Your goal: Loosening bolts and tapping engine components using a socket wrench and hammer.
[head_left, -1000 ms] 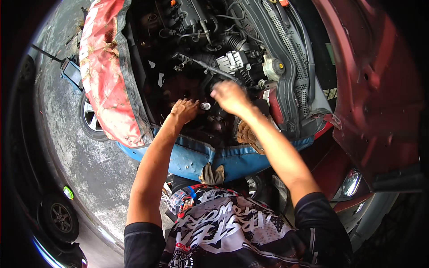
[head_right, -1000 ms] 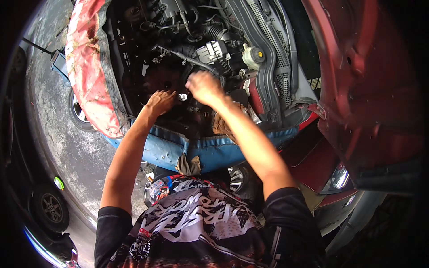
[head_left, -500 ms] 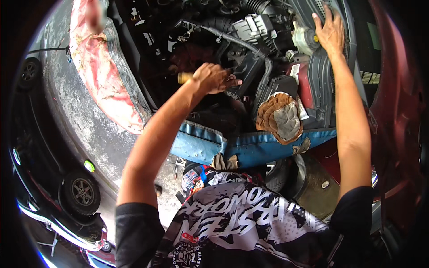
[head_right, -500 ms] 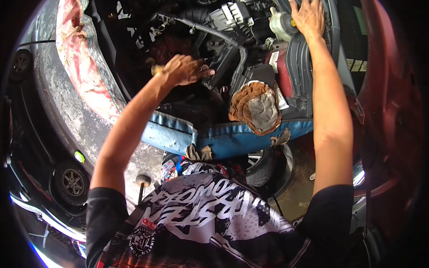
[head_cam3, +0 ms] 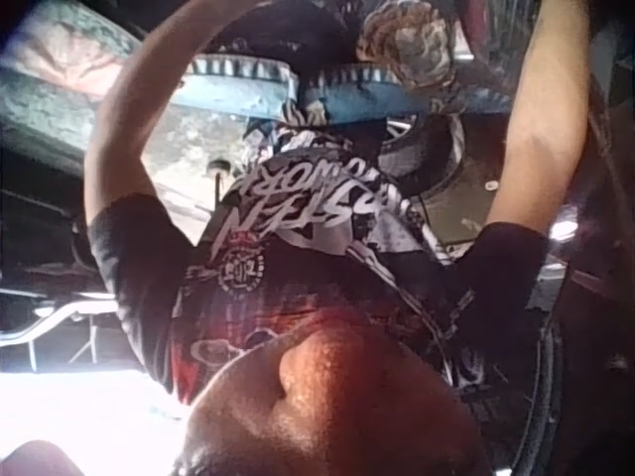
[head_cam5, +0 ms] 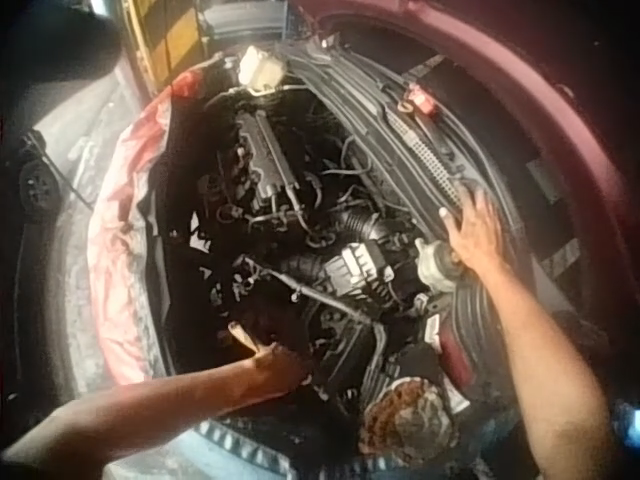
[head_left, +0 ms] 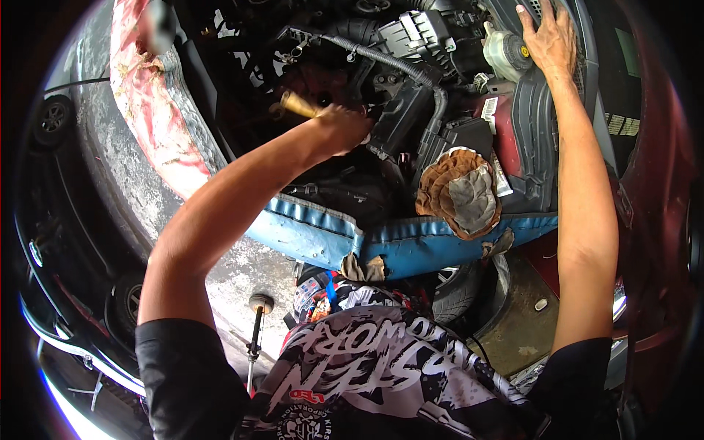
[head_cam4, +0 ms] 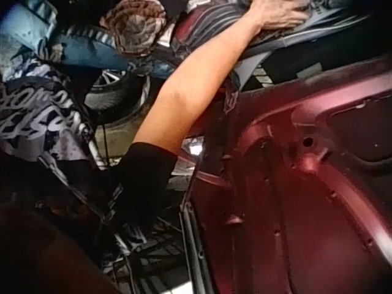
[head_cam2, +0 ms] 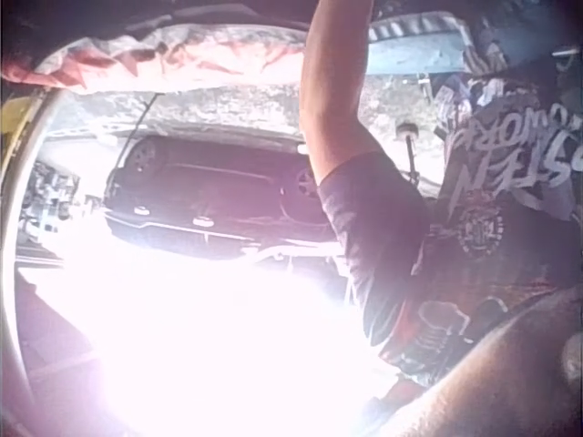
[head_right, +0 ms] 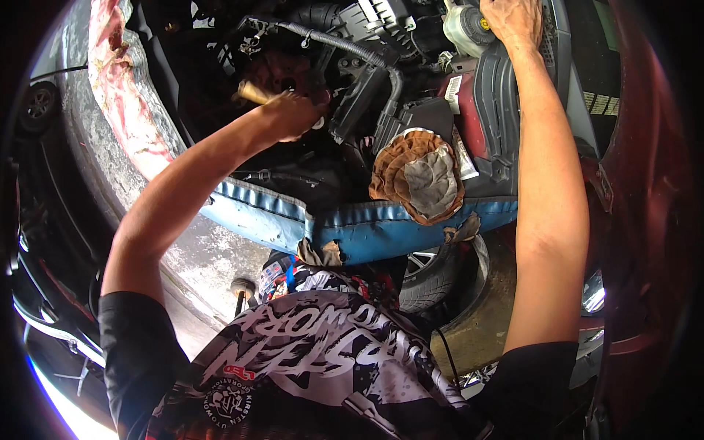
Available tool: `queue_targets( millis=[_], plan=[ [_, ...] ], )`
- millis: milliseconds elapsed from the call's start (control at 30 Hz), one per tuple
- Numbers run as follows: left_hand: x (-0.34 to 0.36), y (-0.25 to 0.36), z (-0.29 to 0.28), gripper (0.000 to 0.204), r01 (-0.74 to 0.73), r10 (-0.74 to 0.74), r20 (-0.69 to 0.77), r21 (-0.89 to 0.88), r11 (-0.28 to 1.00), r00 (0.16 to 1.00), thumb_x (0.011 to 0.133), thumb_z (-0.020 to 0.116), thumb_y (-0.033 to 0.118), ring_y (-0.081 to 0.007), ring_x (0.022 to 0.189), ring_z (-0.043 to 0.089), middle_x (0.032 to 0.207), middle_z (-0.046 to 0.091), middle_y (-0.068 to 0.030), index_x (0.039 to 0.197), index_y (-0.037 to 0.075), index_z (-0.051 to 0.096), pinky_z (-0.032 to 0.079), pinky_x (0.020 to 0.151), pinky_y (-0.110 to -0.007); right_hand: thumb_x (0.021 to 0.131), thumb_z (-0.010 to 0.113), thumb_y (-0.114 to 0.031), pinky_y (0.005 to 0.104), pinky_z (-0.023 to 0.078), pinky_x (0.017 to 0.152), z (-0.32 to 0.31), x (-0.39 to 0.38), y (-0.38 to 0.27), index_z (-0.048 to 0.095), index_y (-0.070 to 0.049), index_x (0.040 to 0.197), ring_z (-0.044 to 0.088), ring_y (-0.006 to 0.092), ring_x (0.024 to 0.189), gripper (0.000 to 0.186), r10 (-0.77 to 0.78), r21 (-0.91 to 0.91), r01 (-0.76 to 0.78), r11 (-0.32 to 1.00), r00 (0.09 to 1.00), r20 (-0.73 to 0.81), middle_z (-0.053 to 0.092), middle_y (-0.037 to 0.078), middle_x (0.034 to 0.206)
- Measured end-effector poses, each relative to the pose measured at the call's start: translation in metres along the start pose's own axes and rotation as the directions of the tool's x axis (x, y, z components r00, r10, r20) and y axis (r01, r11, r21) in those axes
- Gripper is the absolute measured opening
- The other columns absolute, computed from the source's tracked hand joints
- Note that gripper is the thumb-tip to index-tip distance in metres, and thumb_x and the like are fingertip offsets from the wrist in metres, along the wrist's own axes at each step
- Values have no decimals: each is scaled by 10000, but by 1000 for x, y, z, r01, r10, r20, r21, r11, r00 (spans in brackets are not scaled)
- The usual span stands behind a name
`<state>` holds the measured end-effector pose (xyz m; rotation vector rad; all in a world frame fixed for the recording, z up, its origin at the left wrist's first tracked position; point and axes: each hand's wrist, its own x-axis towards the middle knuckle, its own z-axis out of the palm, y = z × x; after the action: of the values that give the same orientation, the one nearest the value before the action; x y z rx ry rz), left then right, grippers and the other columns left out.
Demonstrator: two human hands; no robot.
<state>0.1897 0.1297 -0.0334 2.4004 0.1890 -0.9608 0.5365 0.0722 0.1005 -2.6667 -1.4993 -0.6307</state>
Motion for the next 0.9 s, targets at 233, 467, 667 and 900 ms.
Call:
queue_targets(
  millis=[233, 467, 667, 900],
  plan=[
    [12, 9, -23, 323, -49, 42, -75, -100, 994, 996, 868, 577, 118, -360, 1030, 646, 1036, 658, -165, 1182, 44, 563, 510, 843, -466, 934, 583, -393, 481, 383, 1071, -8, -3, -2, 420, -93, 1438, 445, 425, 1277, 609, 83, -21, -82, 996, 993, 83, 423, 260, 1408],
    [11, 33, -16, 186, -1, 130, -153, 642, 767, 980, 852, 625, 202, -282, 890, 684, 916, 724, -95, 985, 90, 689, 504, 752, -431, 938, 575, -402, 474, 385, 1072, -6, -1, 1, 412, -97, 1446, 451, 403, 1282, 614, 38, 38, -41, 998, 996, 77, 419, 233, 1423],
    [9, 0, -38, 354, 267, -78, 333, -572, 776, 940, 870, 619, 134, -307, 831, 712, 889, 715, -113, 1214, 75, 562, 529, 766, -517, 948, 564, -406, 473, 373, 1088, -6, -2, -2, 388, -116, 1466, 430, 404, 1308, 619, 71, -29, -69, 997, 993, 91, 393, 239, 1458],
    [11, 29, -3, 210, 0, 196, -242, 630, 776, 950, 851, 607, 162, -264, 899, 701, 981, 713, -32, 1052, 155, 670, 513, 787, -425, 945, 569, -395, 478, 373, 1086, -6, -5, 2, 389, -133, 1468, 430, 412, 1305, 612, 83, -41, -81, 996, 994, 68, 399, 242, 1454]
  ],
)
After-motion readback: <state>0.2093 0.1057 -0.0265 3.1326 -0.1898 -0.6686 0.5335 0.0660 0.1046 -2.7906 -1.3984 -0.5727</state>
